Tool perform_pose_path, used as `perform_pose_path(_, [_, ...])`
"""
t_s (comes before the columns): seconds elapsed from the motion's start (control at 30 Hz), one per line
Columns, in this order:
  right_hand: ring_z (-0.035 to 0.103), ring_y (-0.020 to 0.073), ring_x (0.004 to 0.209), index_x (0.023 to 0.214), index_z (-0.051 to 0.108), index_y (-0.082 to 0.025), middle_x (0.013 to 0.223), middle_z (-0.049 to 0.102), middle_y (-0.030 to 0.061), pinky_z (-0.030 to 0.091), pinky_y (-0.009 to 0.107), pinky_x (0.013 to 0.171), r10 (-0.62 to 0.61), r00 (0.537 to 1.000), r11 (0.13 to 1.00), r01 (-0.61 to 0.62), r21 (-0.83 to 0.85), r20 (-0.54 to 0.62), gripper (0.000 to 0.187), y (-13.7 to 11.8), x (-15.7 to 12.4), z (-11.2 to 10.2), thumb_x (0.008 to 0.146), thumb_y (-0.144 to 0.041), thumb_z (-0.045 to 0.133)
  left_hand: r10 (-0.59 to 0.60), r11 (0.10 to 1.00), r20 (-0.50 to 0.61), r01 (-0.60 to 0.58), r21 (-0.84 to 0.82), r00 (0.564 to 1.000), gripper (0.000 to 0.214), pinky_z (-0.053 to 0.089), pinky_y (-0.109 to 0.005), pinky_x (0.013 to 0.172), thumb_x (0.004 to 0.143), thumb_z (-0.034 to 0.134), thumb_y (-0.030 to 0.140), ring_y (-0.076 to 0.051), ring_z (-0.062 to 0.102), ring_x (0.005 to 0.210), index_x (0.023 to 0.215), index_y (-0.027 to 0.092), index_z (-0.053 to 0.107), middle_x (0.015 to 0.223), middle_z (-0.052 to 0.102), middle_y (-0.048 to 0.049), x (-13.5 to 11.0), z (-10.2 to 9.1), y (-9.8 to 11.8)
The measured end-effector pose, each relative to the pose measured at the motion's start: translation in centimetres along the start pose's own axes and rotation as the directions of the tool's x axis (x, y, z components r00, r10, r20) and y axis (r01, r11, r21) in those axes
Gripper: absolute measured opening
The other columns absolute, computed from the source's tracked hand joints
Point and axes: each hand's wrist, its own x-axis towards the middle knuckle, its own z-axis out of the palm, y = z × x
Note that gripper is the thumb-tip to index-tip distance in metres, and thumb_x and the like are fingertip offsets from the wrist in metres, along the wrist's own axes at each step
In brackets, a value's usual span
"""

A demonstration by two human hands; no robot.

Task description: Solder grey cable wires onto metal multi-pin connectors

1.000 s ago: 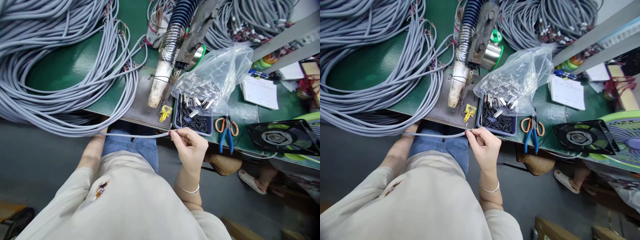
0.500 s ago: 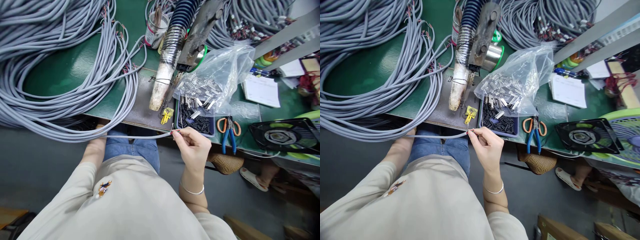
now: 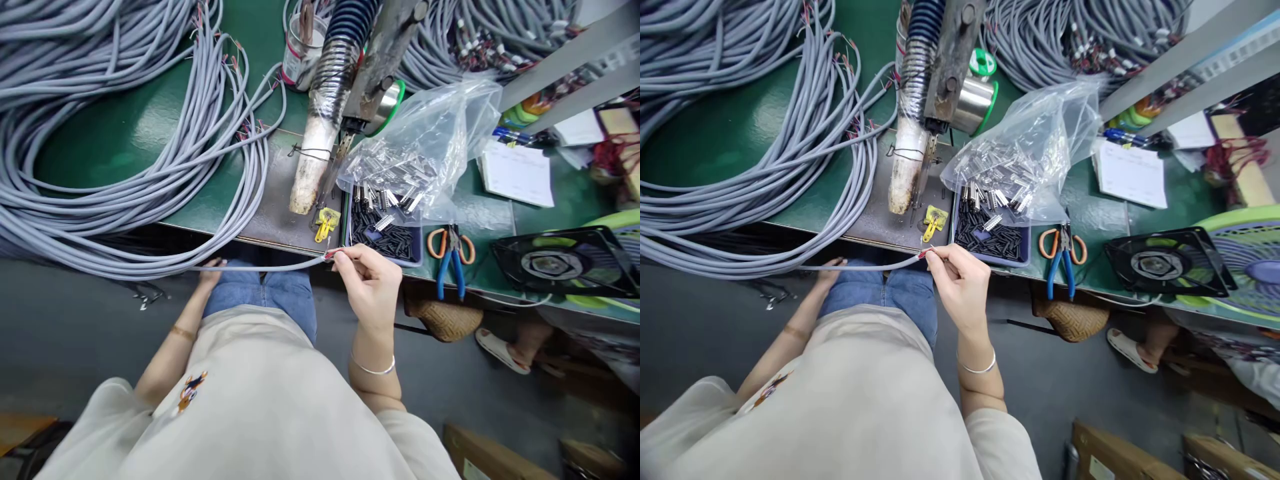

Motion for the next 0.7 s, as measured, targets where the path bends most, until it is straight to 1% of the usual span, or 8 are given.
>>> perform_pose_path(0.13, [0.054,0.0093,0.055,0.077,0.071,-0.020,0.066,0.064,-0.0018,0.039,0.026,0.053,0.015,0.999,0.999,-0.017,0.047,0.043,0.024,0.5,0.0,-0.1,0.097,-0.032,0.064,0.143,0.989,0.253,-0.144,-0.015,0.957,0.021,0.051,-0.045,0.116,0.085,0.081,0.030,-0.031,0.071,0.123,0.102,0.017,0.081,0.118,0.080,-0.0111,-6.0,-0.8,1.6])
perform_pose_path(0.17, [0.054,0.0095,0.056,0.078,0.071,-0.020,0.066,0.064,-0.0016,0.039,0.026,0.054,0.021,0.998,0.998,-0.024,0.057,0.053,0.025,0.6,0.0,-0.1,0.097,-0.033,0.063,0.233,0.972,0.388,-0.223,-0.070,0.892,0.018,0.056,-0.039,0.110,0.082,0.083,0.030,-0.028,0.076,0.113,0.097,0.020,0.084,0.110,0.083,-0.0076,-7.5,-1.3,2.8])
perform_pose_path(0.2, [0.054,0.0096,0.056,0.078,0.071,-0.020,0.067,0.064,-0.0014,0.039,0.026,0.054,0.026,0.998,0.997,-0.030,0.066,0.061,0.026,0.7,0.0,-0.1,0.098,-0.035,0.063,0.418,0.905,0.557,-0.382,-0.187,0.717,0.020,0.060,-0.036,0.102,0.088,0.077,0.031,-0.025,0.079,0.105,0.104,0.021,0.084,0.108,0.084,-0.0079,-8.8,-2.0,4.4])
perform_pose_path(0.23, [0.053,0.0096,0.056,0.078,0.071,-0.020,0.067,0.064,-0.0014,0.038,0.026,0.054,0.030,0.997,0.997,-0.035,0.076,0.070,0.027,0.7,0.0,-0.2,0.098,-0.036,0.063,0.575,0.810,0.585,-0.499,-0.309,0.571,0.021,0.063,-0.032,0.092,0.093,0.072,0.029,-0.022,0.081,0.095,0.108,0.020,0.083,0.104,0.085,-0.0083,-9.8,-2.5,6.1])
perform_pose_path(0.27, [0.052,0.0095,0.055,0.077,0.071,-0.020,0.066,0.064,-0.0014,0.038,0.026,0.053,0.031,0.997,0.996,-0.038,0.085,0.076,0.028,0.7,0.0,-0.2,0.098,-0.037,0.063,0.711,0.699,0.456,-0.606,-0.380,0.535,0.019,0.063,-0.027,0.084,0.094,0.070,0.024,-0.018,0.081,0.086,0.107,0.020,0.083,0.098,0.085,-0.0076,-10.4,-2.9,7.9])
perform_pose_path(0.37, [0.049,0.0090,0.054,0.076,0.070,-0.020,0.066,0.063,-0.0016,0.035,0.026,0.052,0.034,0.995,0.993,-0.045,0.111,0.095,0.029,0.7,0.2,-0.1,0.097,-0.038,0.063,0.838,0.498,-0.111,-0.832,-0.246,0.535,0.015,0.061,-0.028,0.092,0.085,0.080,0.017,-0.018,0.079,0.092,0.100,0.017,0.082,0.099,0.084,-0.0091,-10.1,-2.8,12.7])
perform_pose_path(0.53, [0.053,0.0103,0.056,0.074,0.069,-0.020,0.066,0.065,-0.0010,0.040,0.026,0.054,0.045,0.996,0.989,-0.056,0.137,0.082,0.030,0.9,0.6,0.3,0.096,-0.039,0.064,0.670,0.716,0.400,-0.404,-0.569,0.625,0.027,0.059,-0.023,0.056,0.088,0.077,0.037,-0.013,0.070,0.058,0.097,0.012,0.077,0.080,0.081,-0.0086,-7.7,0.6,15.6])
perform_pose_path(0.7, [0.054,0.0107,0.056,0.097,0.078,-0.021,0.072,0.069,0.0001,0.040,0.026,0.053,0.048,0.988,0.996,-0.036,0.084,-0.146,0.023,2.1,0.0,0.7,0.096,-0.040,0.065,0.570,0.681,0.211,-0.313,-0.662,0.794,0.030,0.045,-0.018,0.045,0.083,0.082,0.040,-0.005,0.054,0.047,0.088,0.012,0.075,0.072,0.076,-0.0051,-8.1,3.4,14.8])
